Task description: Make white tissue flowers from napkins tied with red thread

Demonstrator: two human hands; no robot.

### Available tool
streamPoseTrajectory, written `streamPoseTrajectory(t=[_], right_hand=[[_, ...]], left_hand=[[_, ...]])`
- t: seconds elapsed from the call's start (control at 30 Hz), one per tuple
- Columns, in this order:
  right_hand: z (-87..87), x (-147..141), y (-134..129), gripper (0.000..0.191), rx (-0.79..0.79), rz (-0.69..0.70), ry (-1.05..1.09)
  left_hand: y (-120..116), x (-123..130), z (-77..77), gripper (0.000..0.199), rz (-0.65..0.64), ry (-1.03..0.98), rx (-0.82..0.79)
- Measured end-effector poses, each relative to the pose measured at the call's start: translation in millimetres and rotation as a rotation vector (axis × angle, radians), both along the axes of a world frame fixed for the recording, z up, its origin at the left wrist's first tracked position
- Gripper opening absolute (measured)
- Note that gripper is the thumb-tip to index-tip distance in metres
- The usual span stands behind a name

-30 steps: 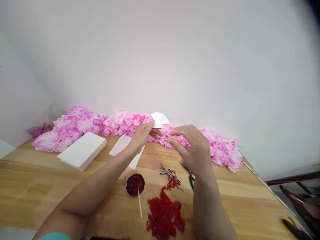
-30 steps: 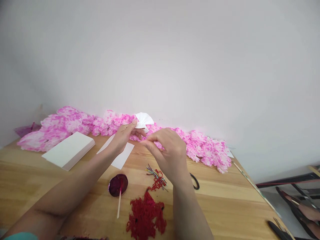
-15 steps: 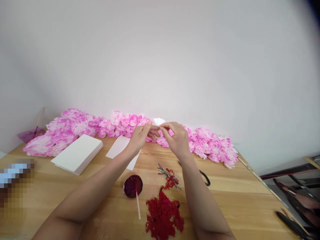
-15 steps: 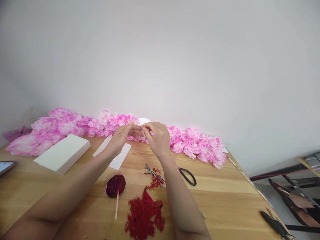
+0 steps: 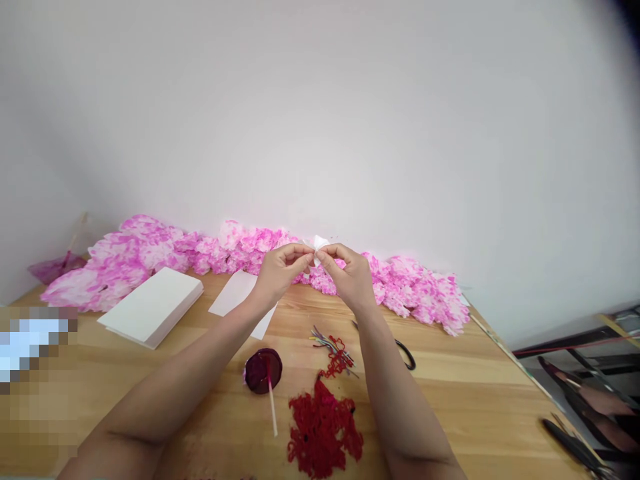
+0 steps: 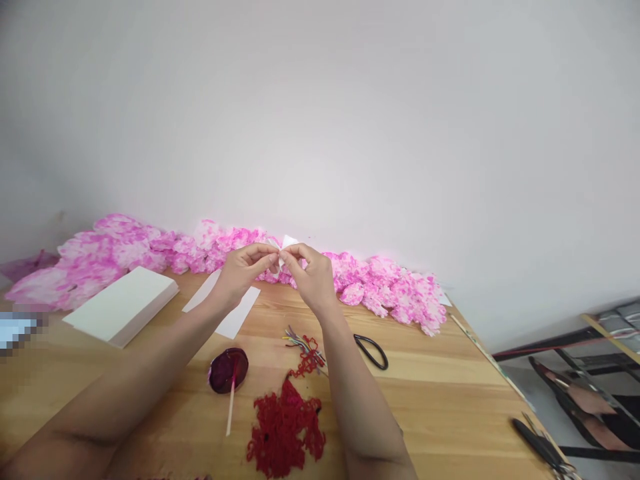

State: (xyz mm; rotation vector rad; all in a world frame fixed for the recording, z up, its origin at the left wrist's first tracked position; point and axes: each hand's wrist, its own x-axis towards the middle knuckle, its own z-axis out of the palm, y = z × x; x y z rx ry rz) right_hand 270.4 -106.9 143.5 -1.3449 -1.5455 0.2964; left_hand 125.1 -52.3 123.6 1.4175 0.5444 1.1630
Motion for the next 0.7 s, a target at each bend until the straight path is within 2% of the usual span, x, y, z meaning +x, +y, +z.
streamPoseTrajectory(t=[0.17, 0.4, 0.7], right_hand=[[-1.9, 4.3, 1.7, 0.027, -0.033, 0.049, 0.028], [-1.9, 2.6, 1.5, 0.021, -0.05, 0.062, 0.025], [-0.9, -0.2, -1.8, 0.019, -0.01, 0.026, -0.126]], left_hand=[[1.1, -1.3, 0.6, 0.02, 0.012, -0.022, -0.012], [2.1, -2.4, 0.0, 0.022, 0.039, 0.036, 0.047], [-2.5, -3.4, 3.2, 0.005, 0.161, 0.198, 0.2]])
